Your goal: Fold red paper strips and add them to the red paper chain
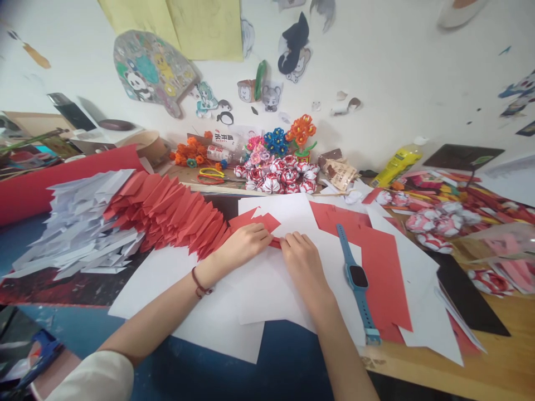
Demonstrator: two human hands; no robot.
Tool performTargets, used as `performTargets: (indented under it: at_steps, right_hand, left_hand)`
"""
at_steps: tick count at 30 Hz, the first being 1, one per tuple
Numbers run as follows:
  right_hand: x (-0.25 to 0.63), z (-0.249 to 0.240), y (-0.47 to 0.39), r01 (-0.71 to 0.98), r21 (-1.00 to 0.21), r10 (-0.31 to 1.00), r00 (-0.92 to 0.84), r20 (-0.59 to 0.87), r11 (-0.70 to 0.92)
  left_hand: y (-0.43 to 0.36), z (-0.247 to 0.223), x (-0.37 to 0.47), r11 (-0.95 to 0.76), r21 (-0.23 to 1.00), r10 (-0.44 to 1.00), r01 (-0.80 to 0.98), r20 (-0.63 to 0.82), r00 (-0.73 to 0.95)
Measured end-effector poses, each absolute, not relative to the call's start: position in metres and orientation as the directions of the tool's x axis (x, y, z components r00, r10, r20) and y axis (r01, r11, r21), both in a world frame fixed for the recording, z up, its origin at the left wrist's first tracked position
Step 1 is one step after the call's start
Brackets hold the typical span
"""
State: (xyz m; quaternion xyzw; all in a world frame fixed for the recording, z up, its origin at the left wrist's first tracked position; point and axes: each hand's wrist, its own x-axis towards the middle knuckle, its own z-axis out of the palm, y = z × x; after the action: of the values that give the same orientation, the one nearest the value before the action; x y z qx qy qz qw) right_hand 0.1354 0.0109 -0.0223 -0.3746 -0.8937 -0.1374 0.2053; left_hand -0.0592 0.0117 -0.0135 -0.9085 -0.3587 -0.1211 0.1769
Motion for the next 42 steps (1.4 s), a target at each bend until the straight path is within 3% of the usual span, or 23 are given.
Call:
performTargets:
  at_steps: [8, 19, 32, 38, 42]
  right_hand:
    - [0.135, -0.021, 0.012, 0.722, 0.073, 0.616, -0.634, 0.467, 0.688]
    - [0.135, -0.019, 0.015, 0.717, 0.048, 0.615, -0.629, 0.475, 0.696]
    - [0.136, -0.017, 0.018, 0.708, -0.049, 0.651, -0.617, 0.442, 0.704]
    - [0.137, -0.018, 0.018, 0.712, -0.045, 0.656, -0.619, 0.431, 0.701]
    - [0.139, -0.018, 0.017, 0.71, -0.043, 0.653, -0.621, 0.433, 0.703]
  left_hand:
    - [0.012, -0.014, -0.056, -0.679, -0.362, 0.561, 0.638, 0.304, 0.77]
    - [0.015, -0.006, -0.055, -0.709, -0.28, 0.589, 0.647, 0.27, 0.762]
    - [0.014, -0.003, -0.057, -0.696, -0.277, 0.606, 0.663, 0.269, 0.749]
    - [0.012, 0.0, -0.056, -0.601, -0.218, 0.666, 0.769, 0.395, 0.633]
    - [0.013, -0.004, -0.056, -0.626, -0.247, 0.634, 0.74, 0.393, 0.667]
